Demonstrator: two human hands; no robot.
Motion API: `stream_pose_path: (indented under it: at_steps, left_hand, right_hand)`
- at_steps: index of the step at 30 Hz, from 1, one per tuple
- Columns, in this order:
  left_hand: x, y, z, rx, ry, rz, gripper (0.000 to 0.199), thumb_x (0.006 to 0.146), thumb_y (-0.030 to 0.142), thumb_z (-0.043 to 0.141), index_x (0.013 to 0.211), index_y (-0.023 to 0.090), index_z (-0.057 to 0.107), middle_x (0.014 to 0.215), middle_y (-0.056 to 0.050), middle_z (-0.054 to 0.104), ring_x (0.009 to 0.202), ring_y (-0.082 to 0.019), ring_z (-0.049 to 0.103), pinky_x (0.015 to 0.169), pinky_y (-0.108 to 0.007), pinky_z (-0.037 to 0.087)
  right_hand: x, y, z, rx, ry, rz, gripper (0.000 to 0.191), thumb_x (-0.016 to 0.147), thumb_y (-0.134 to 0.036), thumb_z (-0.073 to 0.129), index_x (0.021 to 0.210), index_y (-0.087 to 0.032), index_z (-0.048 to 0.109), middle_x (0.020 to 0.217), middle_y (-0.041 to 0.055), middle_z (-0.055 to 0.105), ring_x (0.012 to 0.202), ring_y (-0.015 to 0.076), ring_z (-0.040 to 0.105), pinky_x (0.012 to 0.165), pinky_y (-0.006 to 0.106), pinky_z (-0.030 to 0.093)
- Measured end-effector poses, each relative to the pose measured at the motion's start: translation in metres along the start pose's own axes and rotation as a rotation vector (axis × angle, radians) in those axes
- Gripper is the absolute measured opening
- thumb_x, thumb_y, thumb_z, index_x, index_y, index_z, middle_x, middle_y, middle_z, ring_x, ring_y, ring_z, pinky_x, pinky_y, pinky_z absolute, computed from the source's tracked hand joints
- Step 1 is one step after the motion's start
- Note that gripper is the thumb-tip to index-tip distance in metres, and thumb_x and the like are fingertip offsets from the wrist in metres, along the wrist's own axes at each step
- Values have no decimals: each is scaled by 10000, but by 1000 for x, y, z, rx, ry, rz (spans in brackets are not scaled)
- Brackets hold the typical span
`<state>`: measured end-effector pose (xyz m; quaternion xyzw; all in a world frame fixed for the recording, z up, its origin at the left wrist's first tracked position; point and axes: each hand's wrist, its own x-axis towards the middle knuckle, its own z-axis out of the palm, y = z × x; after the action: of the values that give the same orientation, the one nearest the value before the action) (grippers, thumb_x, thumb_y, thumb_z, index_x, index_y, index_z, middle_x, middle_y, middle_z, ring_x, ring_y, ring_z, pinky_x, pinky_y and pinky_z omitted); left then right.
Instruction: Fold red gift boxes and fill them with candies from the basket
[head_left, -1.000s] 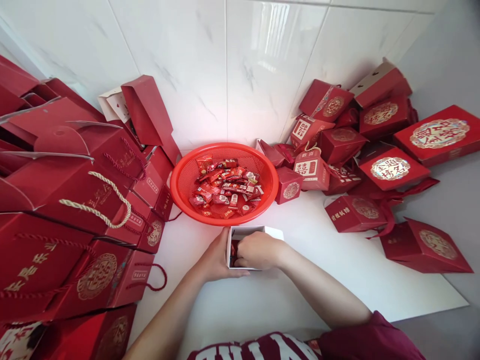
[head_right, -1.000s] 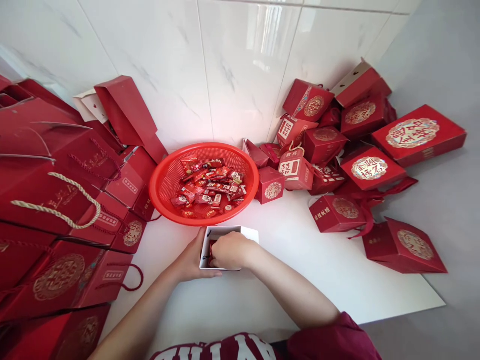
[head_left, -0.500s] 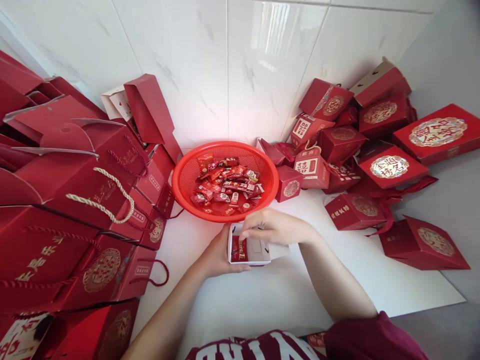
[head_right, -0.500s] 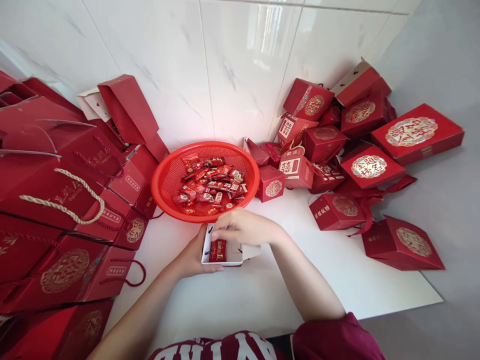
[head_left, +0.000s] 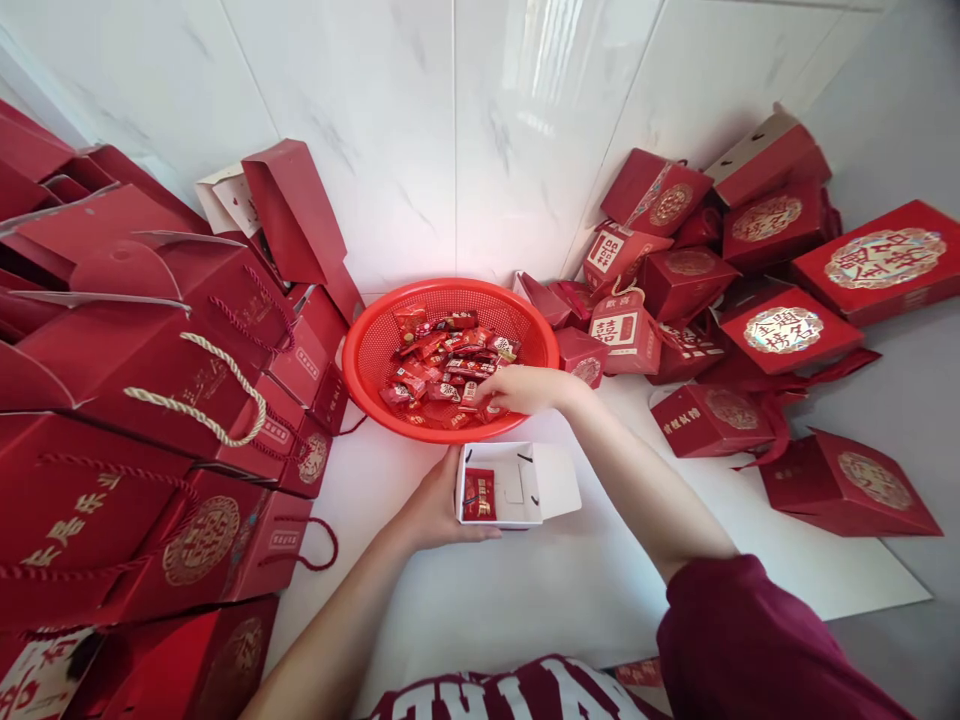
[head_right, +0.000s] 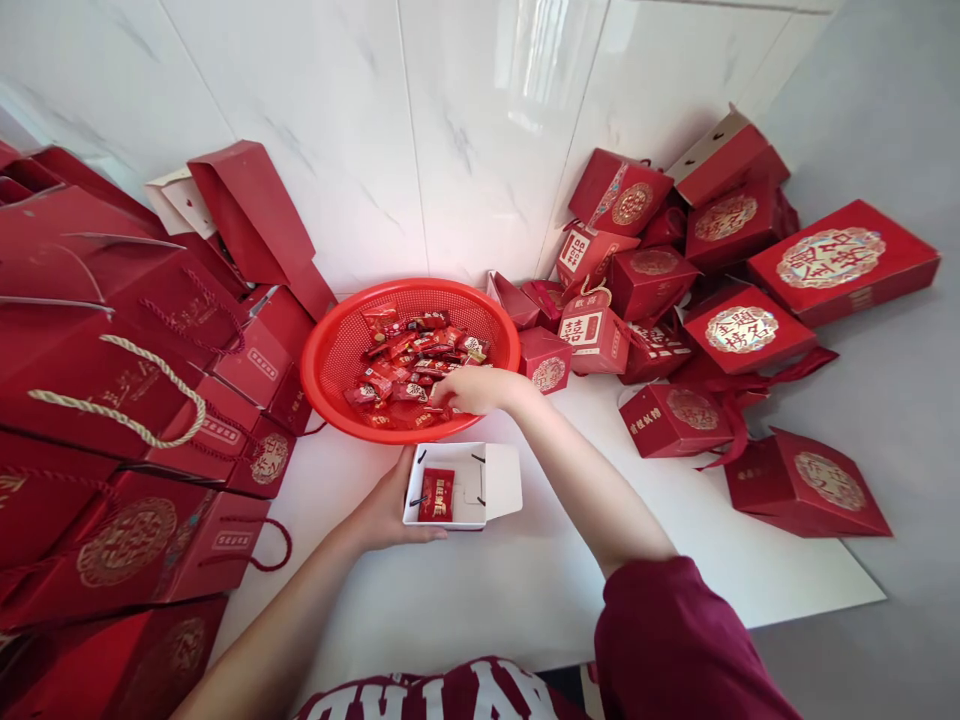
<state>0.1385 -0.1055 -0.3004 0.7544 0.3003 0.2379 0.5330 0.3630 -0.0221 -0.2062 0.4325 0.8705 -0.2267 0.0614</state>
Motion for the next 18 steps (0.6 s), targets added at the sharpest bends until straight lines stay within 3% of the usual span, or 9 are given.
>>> stream_pose_path:
  at_steps: [4,7,12,18]
  left_hand:
    - [-1,0,0,-13,-3,-6,1135,563,385,918,1462,245,239,1393,-148,522,1273,-342,536,1083,-512,441]
    - [-2,-2,0,-25,-13,-21,1199,551,344,927,1487,265,183,1386,-144,529,1269,-334,546,1074,-499,451]
    - [-2,-4,1,-23,-6,-30,1237,532,340,937,1495,277,165,1371,-139,541,1269,-335,548,1080,-499,446]
    - [-2,-4,1,-33,-10,-9,1227,533,370,936,1496,265,184,1376,-138,540,1294,-347,528,1080,-483,451]
  right_hand:
    - [43,-3,-3,-150,-75,48,478,818,27,560,1240,-156,688,1237,113,695,1104,249,665,917,295,496]
    - [61,-11,6,-268,-71,121,338,900,-43,580,1225,-87,662,1293,185,634,1123,272,651,936,368,516]
    - [74,-8,17,-394,-53,231,310,972,-318,616,1226,-140,612,1236,105,634,1087,239,642,924,460,548]
    - [74,0,20,-472,-35,226,324,969,-328,618,1237,-147,602,1246,106,619,1080,239,636,911,451,550]
